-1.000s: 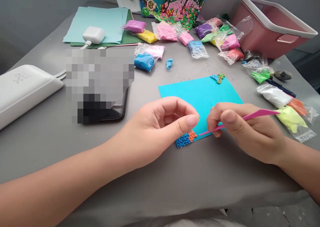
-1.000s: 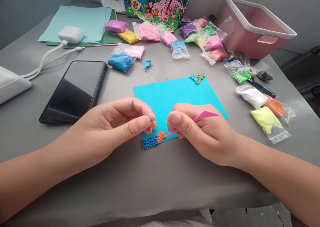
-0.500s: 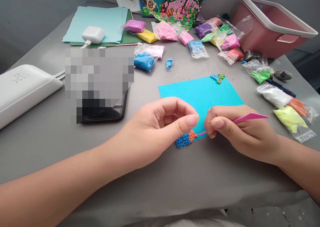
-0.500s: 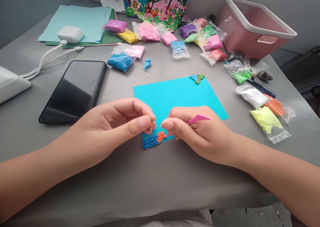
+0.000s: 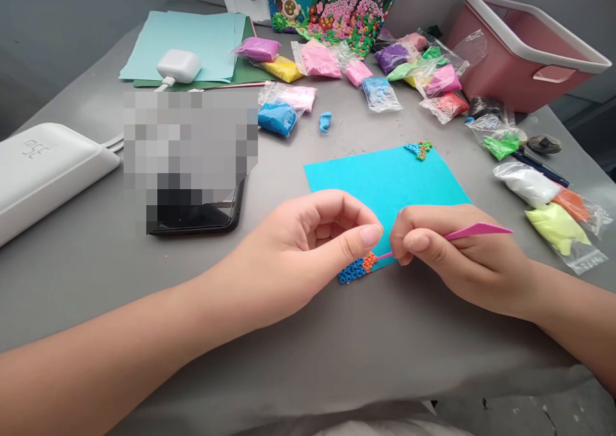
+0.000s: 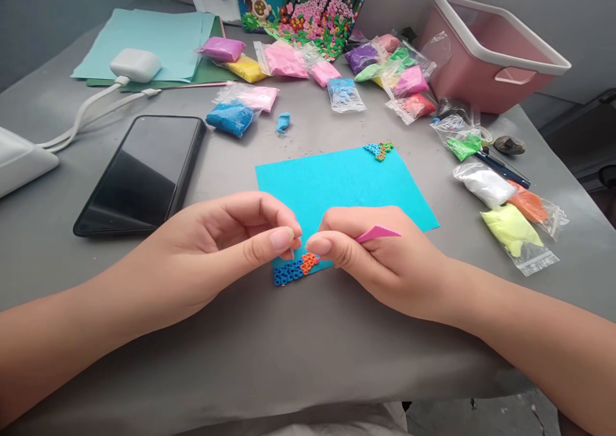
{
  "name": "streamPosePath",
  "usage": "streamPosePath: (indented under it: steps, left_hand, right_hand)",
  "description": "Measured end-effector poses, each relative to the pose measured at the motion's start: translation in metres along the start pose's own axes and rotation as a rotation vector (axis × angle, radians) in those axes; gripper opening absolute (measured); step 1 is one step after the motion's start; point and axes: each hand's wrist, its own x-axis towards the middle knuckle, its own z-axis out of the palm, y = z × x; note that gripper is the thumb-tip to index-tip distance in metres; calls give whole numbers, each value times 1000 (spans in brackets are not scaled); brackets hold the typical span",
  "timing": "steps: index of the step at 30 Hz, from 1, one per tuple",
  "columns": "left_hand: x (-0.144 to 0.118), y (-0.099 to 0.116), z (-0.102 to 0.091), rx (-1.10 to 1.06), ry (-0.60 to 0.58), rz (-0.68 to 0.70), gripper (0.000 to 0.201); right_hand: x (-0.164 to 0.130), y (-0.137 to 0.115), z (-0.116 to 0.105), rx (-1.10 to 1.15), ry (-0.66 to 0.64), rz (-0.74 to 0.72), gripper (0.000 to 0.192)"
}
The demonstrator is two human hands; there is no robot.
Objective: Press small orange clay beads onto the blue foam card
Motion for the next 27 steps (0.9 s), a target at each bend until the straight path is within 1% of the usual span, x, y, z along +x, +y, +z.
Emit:
streamPosePath:
  steps: [2, 4, 6, 8, 9, 11, 13, 15, 16, 18, 20, 23, 27]
  left_hand:
    - [-1, 1, 0, 22, 15, -16, 11]
    - [-1, 2, 1, 29, 37, -47, 13]
    - [-2, 2, 2, 21, 58, -72, 15]
    - [-2, 2, 2, -5, 64, -70, 14]
    - [-1, 1, 2, -27, 58, -60, 13]
    - [0, -2, 1, -73, 33, -26, 13]
    - [1, -4, 0, -105, 17, 2, 15]
    - [2, -4, -1, -120, 21, 8, 20]
    - [2, -4, -1, -128, 27, 4, 22]
    - [2, -4, -2, -148, 23, -4, 27]
    - [2, -4, -2, -161, -1, -8, 28]
    - [1, -4, -1, -154, -48, -3, 24]
    - [0, -5, 1, -125, -66, 22, 17]
  right_hand:
    - [0, -1, 0, 69, 58, 59, 52]
    - [1, 0, 0, 201, 137, 137, 55]
    - [2, 2, 0, 348, 189, 194, 57]
    - [3, 5, -1, 419, 203, 185, 59]
    - [3, 6, -1, 416, 225, 141, 58]
    - [2, 6, 0, 329, 309, 6, 49]
    - [0, 2, 1, 147, 372, -102, 32]
    - [-1, -4, 2, -87, 358, -175, 16]
    - [-2, -8, 3, -189, 331, -209, 13]
    - [-3, -13, 3, -313, 293, -288, 16]
    - [-4, -15, 4, -360, 285, -348, 20]
    - [-7, -14, 3, -384, 292, -386, 21]
    - [-11, -9, 4, -443, 296, -423, 22]
